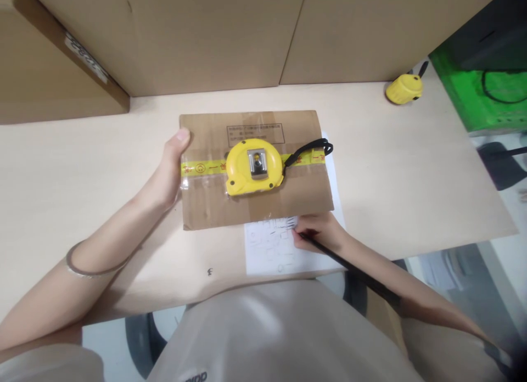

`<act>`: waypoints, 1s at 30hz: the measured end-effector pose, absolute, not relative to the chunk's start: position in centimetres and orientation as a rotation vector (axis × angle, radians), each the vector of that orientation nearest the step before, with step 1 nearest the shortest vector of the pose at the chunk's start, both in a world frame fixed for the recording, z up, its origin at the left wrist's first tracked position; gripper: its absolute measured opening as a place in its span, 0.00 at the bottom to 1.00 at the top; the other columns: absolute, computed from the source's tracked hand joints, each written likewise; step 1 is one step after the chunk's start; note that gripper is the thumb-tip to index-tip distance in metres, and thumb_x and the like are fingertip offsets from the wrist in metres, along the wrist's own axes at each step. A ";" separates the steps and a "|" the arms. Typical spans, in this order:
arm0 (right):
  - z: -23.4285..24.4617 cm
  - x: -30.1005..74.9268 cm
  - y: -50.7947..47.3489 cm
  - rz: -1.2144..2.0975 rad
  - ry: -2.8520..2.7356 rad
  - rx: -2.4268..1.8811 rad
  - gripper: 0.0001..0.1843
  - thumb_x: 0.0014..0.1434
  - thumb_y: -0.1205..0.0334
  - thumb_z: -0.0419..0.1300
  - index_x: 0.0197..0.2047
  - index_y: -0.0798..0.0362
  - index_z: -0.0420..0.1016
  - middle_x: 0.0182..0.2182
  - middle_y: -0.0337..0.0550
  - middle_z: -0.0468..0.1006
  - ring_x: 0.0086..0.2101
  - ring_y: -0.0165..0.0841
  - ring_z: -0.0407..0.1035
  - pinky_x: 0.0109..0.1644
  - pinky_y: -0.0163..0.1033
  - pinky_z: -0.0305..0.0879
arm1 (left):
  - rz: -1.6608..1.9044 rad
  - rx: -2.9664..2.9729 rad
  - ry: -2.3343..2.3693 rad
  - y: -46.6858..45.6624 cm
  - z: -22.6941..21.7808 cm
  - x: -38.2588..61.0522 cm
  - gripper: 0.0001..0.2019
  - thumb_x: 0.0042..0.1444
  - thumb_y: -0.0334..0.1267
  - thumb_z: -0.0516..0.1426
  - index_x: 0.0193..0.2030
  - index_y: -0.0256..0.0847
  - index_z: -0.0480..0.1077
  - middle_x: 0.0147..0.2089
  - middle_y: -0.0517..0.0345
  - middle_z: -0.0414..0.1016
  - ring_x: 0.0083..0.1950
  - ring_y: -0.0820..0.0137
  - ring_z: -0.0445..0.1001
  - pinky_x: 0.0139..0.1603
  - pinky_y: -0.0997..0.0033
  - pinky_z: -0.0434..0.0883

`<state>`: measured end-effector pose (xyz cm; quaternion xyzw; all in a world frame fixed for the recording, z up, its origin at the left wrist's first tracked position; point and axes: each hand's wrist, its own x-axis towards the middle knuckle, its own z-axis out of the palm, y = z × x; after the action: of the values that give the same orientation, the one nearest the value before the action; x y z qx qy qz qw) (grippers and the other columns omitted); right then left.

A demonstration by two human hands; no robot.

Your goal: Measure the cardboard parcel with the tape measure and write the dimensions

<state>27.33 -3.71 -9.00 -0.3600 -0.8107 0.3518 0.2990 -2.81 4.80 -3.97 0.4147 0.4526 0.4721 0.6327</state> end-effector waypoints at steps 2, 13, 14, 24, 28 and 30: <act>-9.0 27.3 -3.7 0.933 -2.152 -0.974 0.13 0.55 0.73 0.60 0.21 0.54 0.66 0.18 0.32 0.64 0.19 0.21 0.55 0.23 0.29 0.53 | 1.075 0.946 1.041 4.8 -3.9 -2.7 0.32 0.69 0.55 0.44 0.66 0.31 0.66 0.57 0.47 0.80 0.67 0.47 0.72 0.64 0.46 0.74; -9.1 27.1 -4.0 0.910 -2.156 -1.042 0.12 0.55 0.71 0.59 0.22 0.53 0.65 0.17 0.31 0.62 0.18 0.21 0.54 0.22 0.29 0.51 | 1.015 0.882 1.047 4.6 -3.5 -2.6 0.33 0.69 0.56 0.42 0.69 0.32 0.62 0.58 0.47 0.79 0.67 0.46 0.72 0.63 0.43 0.74; -9.1 27.1 -4.0 0.908 -2.160 -1.042 0.12 0.55 0.71 0.59 0.22 0.53 0.65 0.17 0.31 0.62 0.19 0.21 0.53 0.22 0.30 0.51 | 1.014 0.878 1.047 4.6 -3.5 -2.6 0.33 0.69 0.56 0.42 0.69 0.32 0.62 0.58 0.47 0.79 0.67 0.46 0.72 0.63 0.43 0.74; -9.0 27.1 -3.9 0.904 -2.177 -1.001 0.13 0.53 0.73 0.59 0.21 0.53 0.64 0.17 0.32 0.62 0.19 0.21 0.54 0.22 0.29 0.51 | 1.046 0.908 1.048 4.6 -3.8 -2.7 0.33 0.67 0.58 0.45 0.67 0.34 0.65 0.56 0.47 0.81 0.65 0.48 0.74 0.61 0.50 0.77; -9.0 27.1 -3.9 0.906 -2.170 -0.996 0.13 0.53 0.72 0.59 0.20 0.53 0.63 0.17 0.32 0.62 0.18 0.21 0.53 0.22 0.28 0.51 | 1.038 0.911 1.054 4.6 -3.6 -2.6 0.33 0.67 0.58 0.45 0.67 0.33 0.65 0.55 0.47 0.81 0.65 0.48 0.74 0.63 0.51 0.76; -9.0 27.2 -3.9 0.910 -2.171 -1.003 0.12 0.53 0.73 0.59 0.21 0.53 0.64 0.17 0.32 0.63 0.19 0.21 0.54 0.22 0.28 0.52 | 1.042 0.909 1.054 4.6 -3.5 -2.5 0.34 0.67 0.59 0.45 0.66 0.32 0.65 0.55 0.46 0.82 0.65 0.48 0.74 0.64 0.51 0.75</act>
<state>27.18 -3.94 -8.97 -0.3756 -0.8126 0.3408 0.2872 -2.52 4.58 -3.46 0.3995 0.4630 0.4579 0.6453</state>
